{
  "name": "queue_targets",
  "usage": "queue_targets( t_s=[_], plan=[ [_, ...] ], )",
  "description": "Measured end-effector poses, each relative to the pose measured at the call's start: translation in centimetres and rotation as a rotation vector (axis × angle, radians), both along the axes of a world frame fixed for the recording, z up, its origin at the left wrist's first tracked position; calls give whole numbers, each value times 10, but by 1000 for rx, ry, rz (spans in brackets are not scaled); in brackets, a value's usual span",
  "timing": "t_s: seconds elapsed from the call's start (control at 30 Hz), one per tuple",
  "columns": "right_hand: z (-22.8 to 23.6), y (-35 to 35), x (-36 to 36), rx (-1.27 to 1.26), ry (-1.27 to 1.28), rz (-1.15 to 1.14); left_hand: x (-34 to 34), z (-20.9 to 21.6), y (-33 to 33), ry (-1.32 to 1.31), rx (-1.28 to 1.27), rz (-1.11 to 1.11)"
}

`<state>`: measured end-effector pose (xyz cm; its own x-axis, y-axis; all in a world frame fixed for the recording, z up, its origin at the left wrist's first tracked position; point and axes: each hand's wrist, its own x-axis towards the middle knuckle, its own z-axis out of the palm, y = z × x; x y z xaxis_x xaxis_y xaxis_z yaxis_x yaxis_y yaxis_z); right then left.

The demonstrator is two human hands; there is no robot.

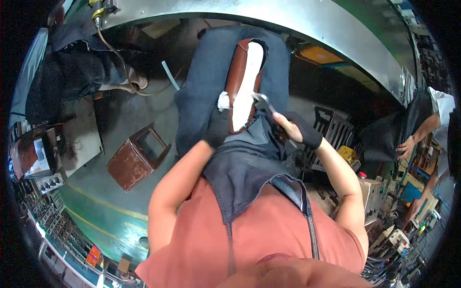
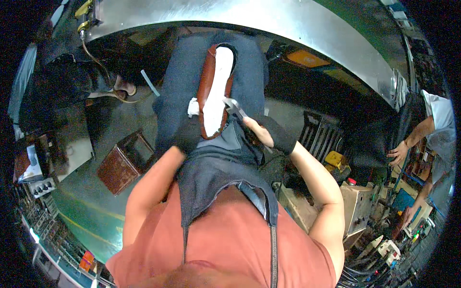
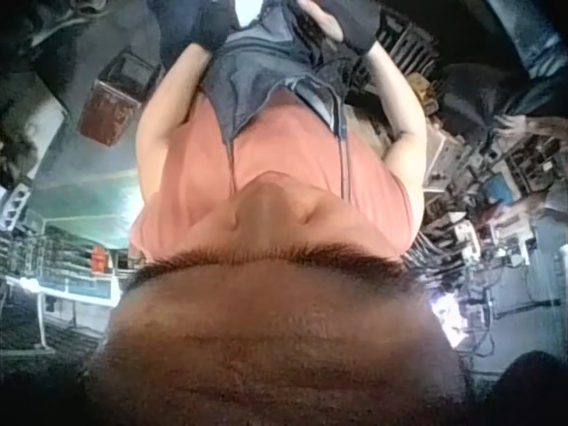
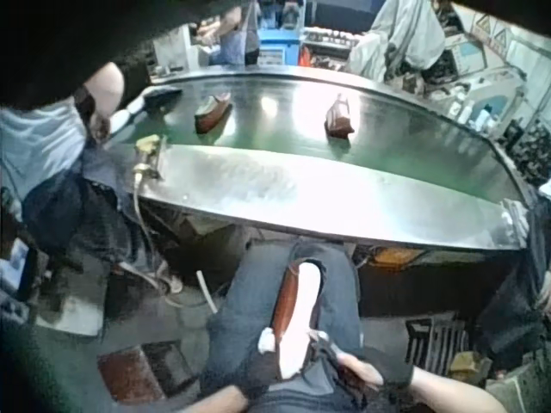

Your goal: The person uses pliers to scrape and smooth the white sole of a brown shoe held on their lap. They repeatedly pick up shoes from a nearby conveyor belt, perform the scraping action on the sole, and place the shoes back on the belt.

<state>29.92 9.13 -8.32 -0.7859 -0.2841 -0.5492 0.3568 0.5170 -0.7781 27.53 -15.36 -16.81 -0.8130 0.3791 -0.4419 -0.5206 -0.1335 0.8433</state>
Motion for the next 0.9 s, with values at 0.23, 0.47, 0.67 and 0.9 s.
queue_targets(
  t_s=[0.23, 0.47, 0.67, 0.9],
  plan=[
    [91, -44, -37, 12, 426, 111, -21, 5, 11, 510, -585, -53],
    [26, -51, -11, -6, 319, -175, -16, 6, 2, 563, -414, -164],
    [21, -43, 6, 14, 142, -187, -56, 100, -69, 948, -818, -435],
    [32, -17, 24, -222, 14, -520, -141, 153, -5, 940, -550, -51]
  ],
)
